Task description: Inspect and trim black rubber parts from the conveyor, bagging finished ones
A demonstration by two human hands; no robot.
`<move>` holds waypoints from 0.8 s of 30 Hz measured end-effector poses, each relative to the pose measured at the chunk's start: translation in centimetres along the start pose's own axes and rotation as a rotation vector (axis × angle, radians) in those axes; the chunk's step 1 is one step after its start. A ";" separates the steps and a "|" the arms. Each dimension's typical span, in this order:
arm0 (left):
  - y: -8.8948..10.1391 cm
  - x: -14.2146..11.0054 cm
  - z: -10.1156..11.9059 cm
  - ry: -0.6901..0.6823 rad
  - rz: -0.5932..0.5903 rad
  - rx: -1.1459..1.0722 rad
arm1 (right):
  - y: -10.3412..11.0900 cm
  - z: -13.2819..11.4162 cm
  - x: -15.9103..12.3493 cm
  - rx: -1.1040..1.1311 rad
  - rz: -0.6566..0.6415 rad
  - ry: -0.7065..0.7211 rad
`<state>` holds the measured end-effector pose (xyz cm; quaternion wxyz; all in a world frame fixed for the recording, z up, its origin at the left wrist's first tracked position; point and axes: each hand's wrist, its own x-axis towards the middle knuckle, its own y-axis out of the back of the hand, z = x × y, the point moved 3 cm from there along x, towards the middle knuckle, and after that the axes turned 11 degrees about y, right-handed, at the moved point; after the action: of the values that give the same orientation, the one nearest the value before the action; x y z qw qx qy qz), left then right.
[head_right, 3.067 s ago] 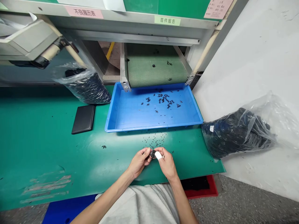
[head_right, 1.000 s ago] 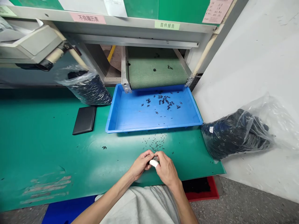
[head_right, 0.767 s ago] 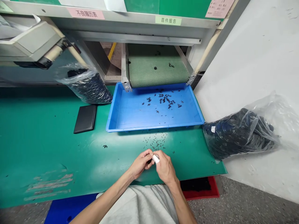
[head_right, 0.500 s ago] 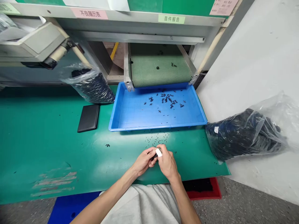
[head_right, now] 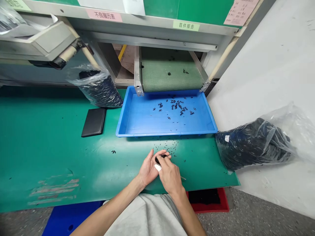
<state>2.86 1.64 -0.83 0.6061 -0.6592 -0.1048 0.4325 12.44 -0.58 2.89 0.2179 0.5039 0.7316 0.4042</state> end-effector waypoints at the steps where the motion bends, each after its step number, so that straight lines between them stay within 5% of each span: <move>1: 0.0 0.0 -0.1 0.003 -0.008 -0.009 | -0.2 -0.2 0.2 -0.025 -0.022 -0.004; 18: 0.3 0.3 0.1 -0.051 0.029 -0.117 | 0.3 1.6 -0.8 0.383 0.150 -0.165; 24: 0.7 0.6 -0.1 -0.002 0.031 -0.099 | 0.2 1.7 -0.6 0.496 0.086 -0.196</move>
<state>3.00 1.76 -1.75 0.5661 -0.6895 -0.1164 0.4366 14.00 -0.51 1.99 0.1403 0.6094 0.7614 0.1709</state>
